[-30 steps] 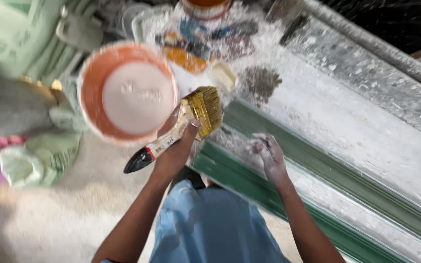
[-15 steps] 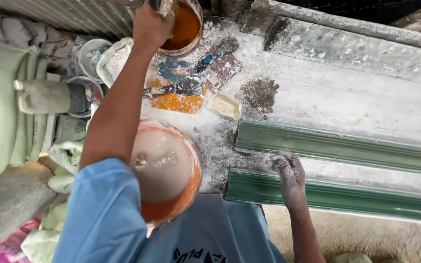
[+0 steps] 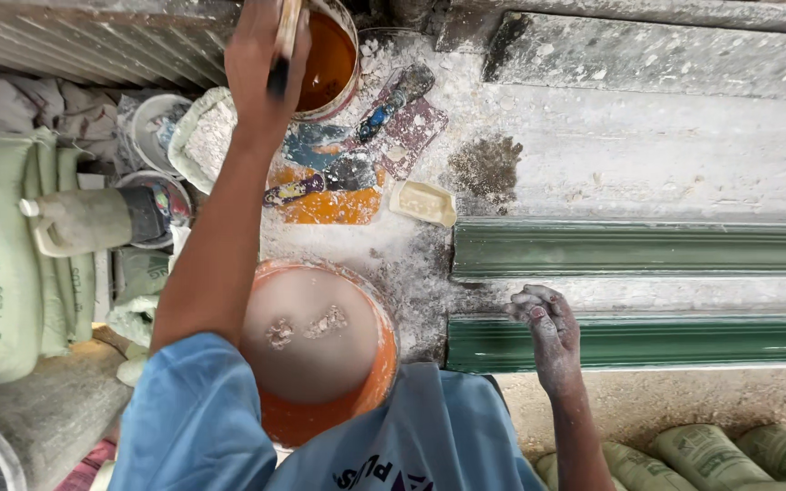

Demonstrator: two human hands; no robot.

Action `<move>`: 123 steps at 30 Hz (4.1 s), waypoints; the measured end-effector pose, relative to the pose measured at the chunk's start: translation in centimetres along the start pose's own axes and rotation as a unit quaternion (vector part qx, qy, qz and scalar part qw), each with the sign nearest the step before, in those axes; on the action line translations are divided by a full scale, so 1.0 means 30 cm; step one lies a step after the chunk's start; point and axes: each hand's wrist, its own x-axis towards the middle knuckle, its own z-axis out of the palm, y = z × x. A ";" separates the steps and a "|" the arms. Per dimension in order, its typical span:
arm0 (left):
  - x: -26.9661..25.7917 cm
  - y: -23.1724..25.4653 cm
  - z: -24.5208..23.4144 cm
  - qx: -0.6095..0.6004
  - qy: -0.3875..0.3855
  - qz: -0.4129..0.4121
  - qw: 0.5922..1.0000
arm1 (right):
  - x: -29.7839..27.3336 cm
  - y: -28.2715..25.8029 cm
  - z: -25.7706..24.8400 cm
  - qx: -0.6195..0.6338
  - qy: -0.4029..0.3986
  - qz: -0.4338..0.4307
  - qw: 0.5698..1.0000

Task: The person prepares a liquid mixture in a bucket by hand and then applies it to green molding strips using a brush.

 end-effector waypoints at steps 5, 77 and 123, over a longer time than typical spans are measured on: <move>-0.100 -0.097 0.056 -0.284 0.088 -0.100 0.950 | -0.028 -0.049 -0.020 -0.122 0.011 -0.033 0.992; -0.400 3.038 2.450 0.024 -0.408 0.452 0.793 | -0.474 0.507 -2.760 0.168 0.336 0.086 0.923; -0.168 5.997 5.082 -0.072 -0.376 0.538 0.751 | 0.766 0.716 -6.030 -0.043 0.186 0.181 0.965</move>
